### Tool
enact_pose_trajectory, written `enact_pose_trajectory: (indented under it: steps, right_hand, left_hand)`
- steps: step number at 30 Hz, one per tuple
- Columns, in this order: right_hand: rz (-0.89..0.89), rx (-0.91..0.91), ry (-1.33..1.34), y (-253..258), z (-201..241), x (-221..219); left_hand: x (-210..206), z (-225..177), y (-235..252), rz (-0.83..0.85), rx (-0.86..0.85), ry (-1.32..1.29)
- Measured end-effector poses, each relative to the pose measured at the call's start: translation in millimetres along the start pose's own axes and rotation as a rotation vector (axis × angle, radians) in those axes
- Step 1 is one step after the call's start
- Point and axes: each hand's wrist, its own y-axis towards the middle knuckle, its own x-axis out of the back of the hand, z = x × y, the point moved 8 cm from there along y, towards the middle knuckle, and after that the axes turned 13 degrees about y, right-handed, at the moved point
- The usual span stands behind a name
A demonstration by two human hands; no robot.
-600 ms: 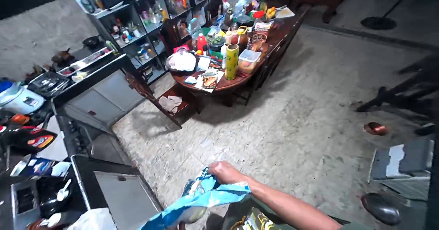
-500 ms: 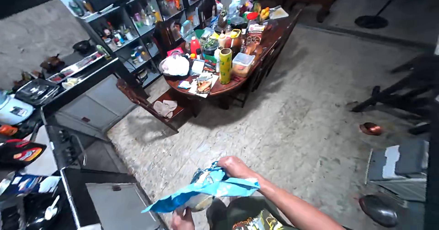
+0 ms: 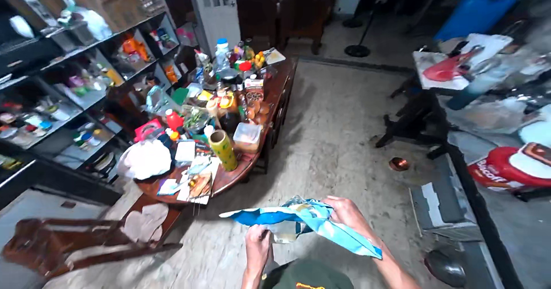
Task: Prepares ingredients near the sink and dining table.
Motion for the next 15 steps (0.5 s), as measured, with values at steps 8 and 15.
enact_pose_trajectory:
  steps: [8,15]
  right_hand:
    - [-0.187,-0.167,-0.054,161.4,-121.0,130.9]
    - [-0.141,-0.053,-0.084,360.1,-212.0,237.2]
  left_hand:
    - [-169.0,-50.2,250.7,0.218,-0.163,-0.166]
    - [-291.8,-84.0,446.9,0.149,-0.133,-0.223]
